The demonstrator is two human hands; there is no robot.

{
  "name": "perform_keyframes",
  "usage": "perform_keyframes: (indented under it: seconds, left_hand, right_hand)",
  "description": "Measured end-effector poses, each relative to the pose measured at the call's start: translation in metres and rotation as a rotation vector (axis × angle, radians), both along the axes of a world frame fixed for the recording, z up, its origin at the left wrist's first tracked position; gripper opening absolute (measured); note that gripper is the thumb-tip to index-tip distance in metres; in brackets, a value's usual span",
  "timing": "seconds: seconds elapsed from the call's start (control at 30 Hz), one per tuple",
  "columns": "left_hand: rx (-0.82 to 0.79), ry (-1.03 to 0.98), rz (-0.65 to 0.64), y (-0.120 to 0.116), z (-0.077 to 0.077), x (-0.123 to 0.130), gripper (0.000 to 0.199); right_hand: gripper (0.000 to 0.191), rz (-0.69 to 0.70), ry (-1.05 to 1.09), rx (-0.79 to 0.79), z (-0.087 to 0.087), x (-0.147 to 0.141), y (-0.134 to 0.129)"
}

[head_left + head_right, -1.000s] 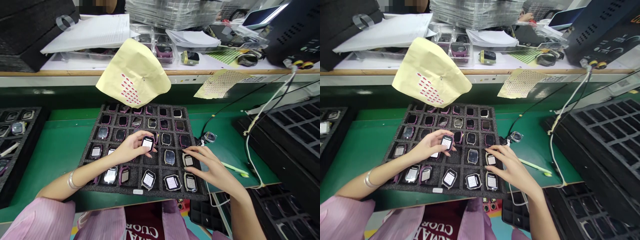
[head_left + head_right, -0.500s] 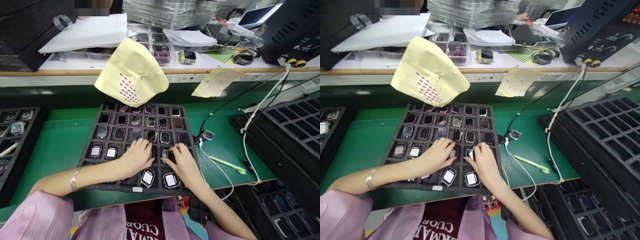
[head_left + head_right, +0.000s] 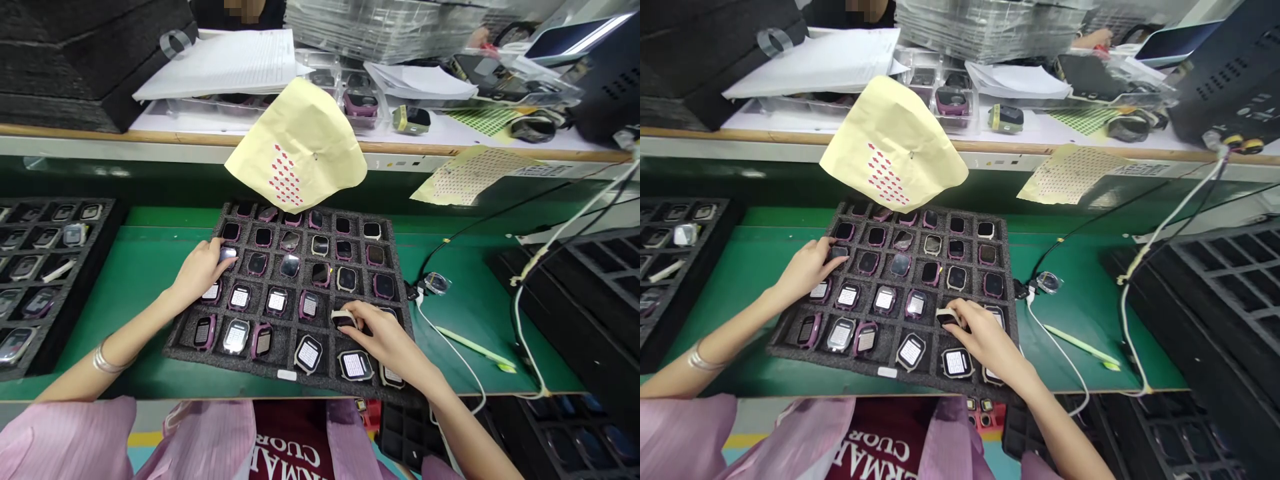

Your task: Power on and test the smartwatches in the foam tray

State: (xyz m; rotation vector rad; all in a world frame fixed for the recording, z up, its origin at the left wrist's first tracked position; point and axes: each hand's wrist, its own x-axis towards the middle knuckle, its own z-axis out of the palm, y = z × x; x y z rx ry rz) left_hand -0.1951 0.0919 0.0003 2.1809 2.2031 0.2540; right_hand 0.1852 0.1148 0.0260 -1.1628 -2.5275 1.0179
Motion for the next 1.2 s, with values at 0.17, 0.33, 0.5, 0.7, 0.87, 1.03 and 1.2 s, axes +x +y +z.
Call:
perform_keyframes:
  seconds: [0.17, 0.33, 0.5, 0.7, 0.87, 1.03, 1.2]
  left_hand:
    - [-0.046, -0.257, 0.054, -0.034, -0.001, 0.0, 0.039]
    - [-0.077, -0.597, 0.212, -0.058, 0.006, -0.001, 0.039]
    - [-0.086, -1.228, 0.245, -0.041, 0.03, 0.011, 0.036]
    - [-0.297, -1.745, 0.17, -0.012, 0.05, 0.054, 0.031]
    - [-0.374, -1.862, 0.123, -0.003, 0.052, 0.076, 0.032]
    - [-0.401, -1.787, 0.091, -0.009, 0.052, 0.085, 0.035]
    - [-0.424, -1.538, 0.001, -0.014, 0.048, 0.091, 0.047]
  right_hand:
    - [0.008, 0.082, -0.064, -0.104, 0.006, 0.004, -0.01]
    - [0.014, 0.116, 0.032, -0.233, 0.016, 0.013, -0.019]
    - [0.012, -0.058, 0.472, -0.527, 0.029, 0.005, -0.004]
    - [0.038, -0.264, 0.787, -0.801, 0.031, -0.034, 0.02]
    - [0.041, -0.195, 0.833, -1.024, 0.034, -0.057, 0.029]
    - [0.041, -0.1, 0.791, -1.031, 0.029, -0.058, 0.031]
    - [0.043, -0.02, 0.808, -0.968, 0.023, -0.051, 0.032]
